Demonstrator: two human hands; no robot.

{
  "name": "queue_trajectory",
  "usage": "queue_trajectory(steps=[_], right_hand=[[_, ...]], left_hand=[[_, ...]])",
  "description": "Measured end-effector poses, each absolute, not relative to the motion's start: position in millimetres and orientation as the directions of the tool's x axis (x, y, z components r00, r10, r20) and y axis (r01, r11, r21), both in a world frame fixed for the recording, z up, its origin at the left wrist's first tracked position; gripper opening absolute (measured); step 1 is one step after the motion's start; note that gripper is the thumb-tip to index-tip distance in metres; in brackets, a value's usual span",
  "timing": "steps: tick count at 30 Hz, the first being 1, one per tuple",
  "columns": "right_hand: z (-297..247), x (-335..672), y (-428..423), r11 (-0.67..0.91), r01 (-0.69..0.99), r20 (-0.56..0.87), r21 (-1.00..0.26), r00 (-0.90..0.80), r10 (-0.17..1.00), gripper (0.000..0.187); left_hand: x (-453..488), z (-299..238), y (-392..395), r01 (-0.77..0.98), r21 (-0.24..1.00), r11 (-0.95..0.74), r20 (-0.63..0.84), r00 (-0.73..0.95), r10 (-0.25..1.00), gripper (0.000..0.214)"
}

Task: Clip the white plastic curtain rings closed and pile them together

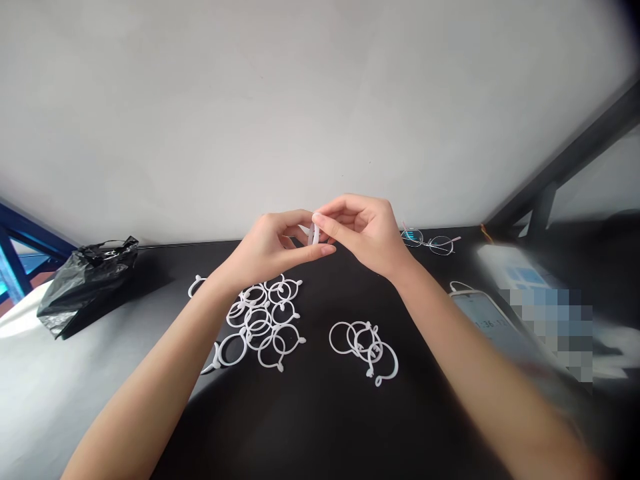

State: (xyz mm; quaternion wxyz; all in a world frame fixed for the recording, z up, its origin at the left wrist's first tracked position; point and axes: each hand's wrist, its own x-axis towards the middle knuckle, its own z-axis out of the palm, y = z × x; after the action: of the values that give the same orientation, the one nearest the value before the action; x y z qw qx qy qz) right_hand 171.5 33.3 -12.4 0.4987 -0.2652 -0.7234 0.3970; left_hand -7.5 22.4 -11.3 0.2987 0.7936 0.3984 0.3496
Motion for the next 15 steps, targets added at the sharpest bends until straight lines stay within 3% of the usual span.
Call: queue_trajectory(steps=[15], right_hand=[[-13.1,171.5,33.3,0.551,-0.013,0.519,-0.835,-0.352,0.779,0.021]], left_hand=[[-7.6,-12.1,22.7,0.448,0.756,-0.478,0.288,0.428,0.857,0.029]])
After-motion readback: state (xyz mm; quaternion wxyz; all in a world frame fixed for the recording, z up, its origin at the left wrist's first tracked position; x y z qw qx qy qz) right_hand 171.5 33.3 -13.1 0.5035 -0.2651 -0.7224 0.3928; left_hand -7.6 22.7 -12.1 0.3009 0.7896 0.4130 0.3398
